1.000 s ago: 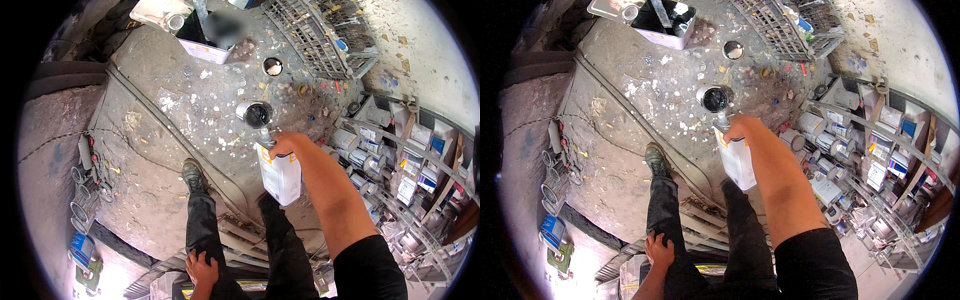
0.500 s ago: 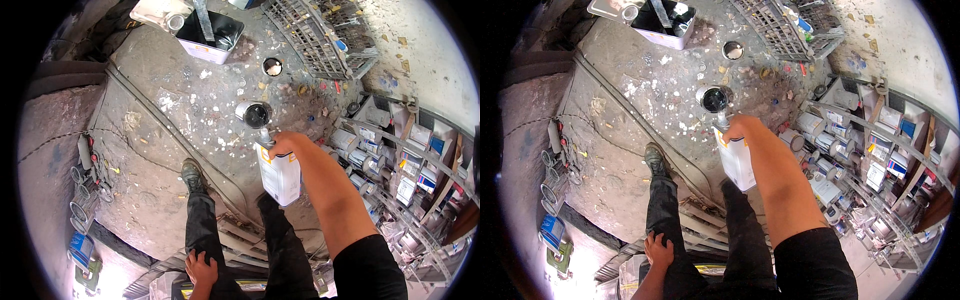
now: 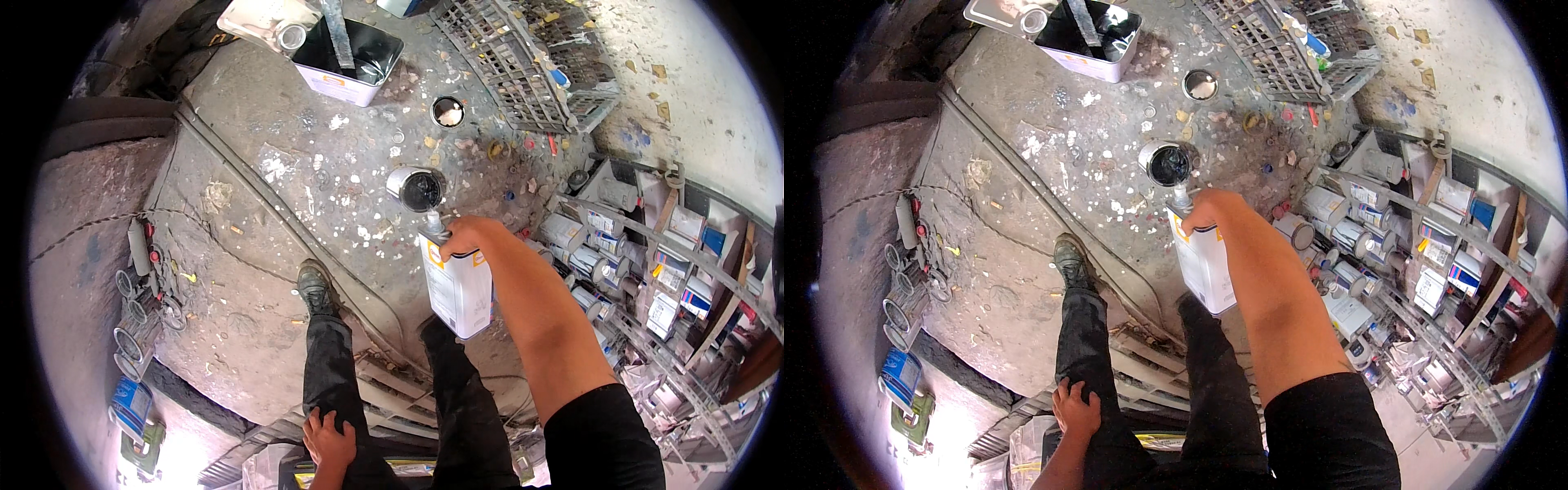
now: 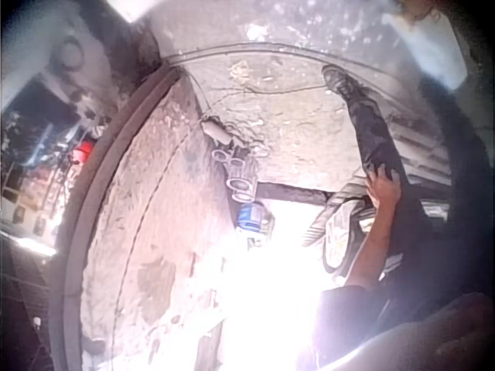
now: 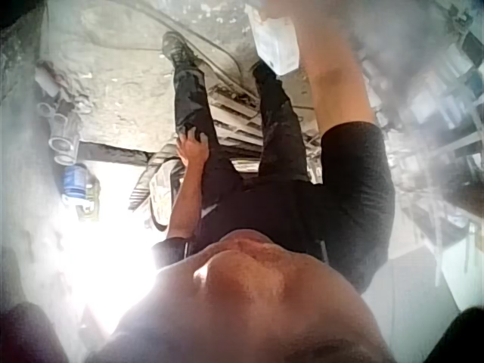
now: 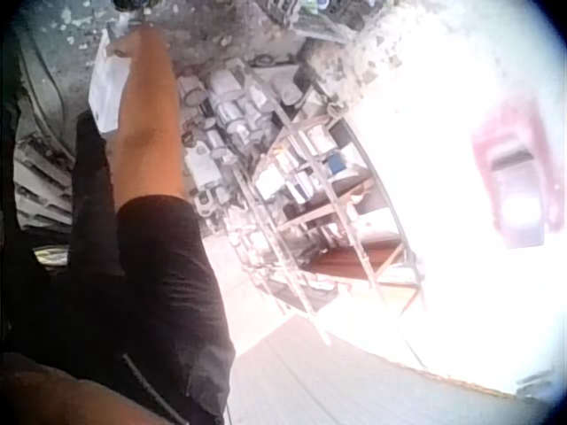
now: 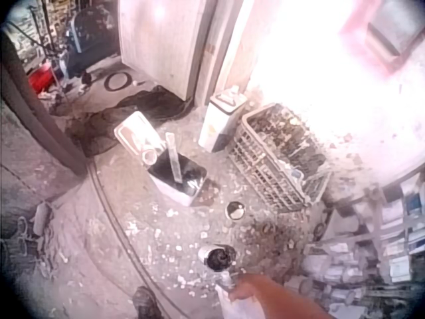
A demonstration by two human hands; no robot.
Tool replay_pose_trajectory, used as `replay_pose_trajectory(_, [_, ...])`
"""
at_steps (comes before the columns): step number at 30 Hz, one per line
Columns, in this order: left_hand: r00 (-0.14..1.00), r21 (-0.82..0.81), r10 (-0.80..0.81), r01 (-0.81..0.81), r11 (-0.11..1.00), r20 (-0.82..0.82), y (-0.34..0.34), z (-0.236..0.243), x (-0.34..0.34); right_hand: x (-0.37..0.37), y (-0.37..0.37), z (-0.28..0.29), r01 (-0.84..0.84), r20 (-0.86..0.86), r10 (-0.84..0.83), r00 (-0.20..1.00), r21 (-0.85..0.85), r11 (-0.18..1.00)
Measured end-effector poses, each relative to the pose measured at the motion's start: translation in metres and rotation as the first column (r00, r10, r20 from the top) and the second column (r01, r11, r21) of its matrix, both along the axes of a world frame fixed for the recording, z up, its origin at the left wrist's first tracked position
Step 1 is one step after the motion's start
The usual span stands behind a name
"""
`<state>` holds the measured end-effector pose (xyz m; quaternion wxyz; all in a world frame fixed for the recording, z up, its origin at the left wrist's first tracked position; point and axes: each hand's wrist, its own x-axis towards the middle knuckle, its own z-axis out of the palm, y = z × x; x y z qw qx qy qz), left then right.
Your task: The person pours paint from a metal can into a smaller container, then adds liquid from a plastic jug and stirs the mixture with a metal stick.
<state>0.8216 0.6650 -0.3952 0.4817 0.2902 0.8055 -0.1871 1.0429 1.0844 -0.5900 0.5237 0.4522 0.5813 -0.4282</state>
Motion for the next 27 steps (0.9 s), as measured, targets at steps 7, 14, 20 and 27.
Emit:
replay_pose_trajectory(7, [1.000,0.004,0.011,-0.011,1.000,0.004,0.0027,0.0015,-0.0005,-0.0016,0.0008,-0.0018,-0.025,-0.007,0.025,1.000,-0.029,0.999])
replay_pose_trajectory(14, [1.000,0.002,0.013,-0.013,1.000,0.001,0.0021,0.0012,-0.0010,-0.0069,0.0026,0.0033,-0.056,-0.001,0.056,0.998,-0.028,0.998])
replay_pose_trajectory(20, [1.000,0.018,0.003,-0.003,1.000,-0.002,-0.0001,0.0000,-0.0001,-0.0071,0.0023,0.0047,-0.053,0.008,0.053,0.999,-0.031,0.998])
replay_pose_trajectory(27, [1.000,0.000,0.008,-0.008,1.000,0.000,0.0042,0.0019,-0.0001,-0.0051,0.0018,0.0016,-0.052,0.008,0.053,0.999,-0.031,0.998])
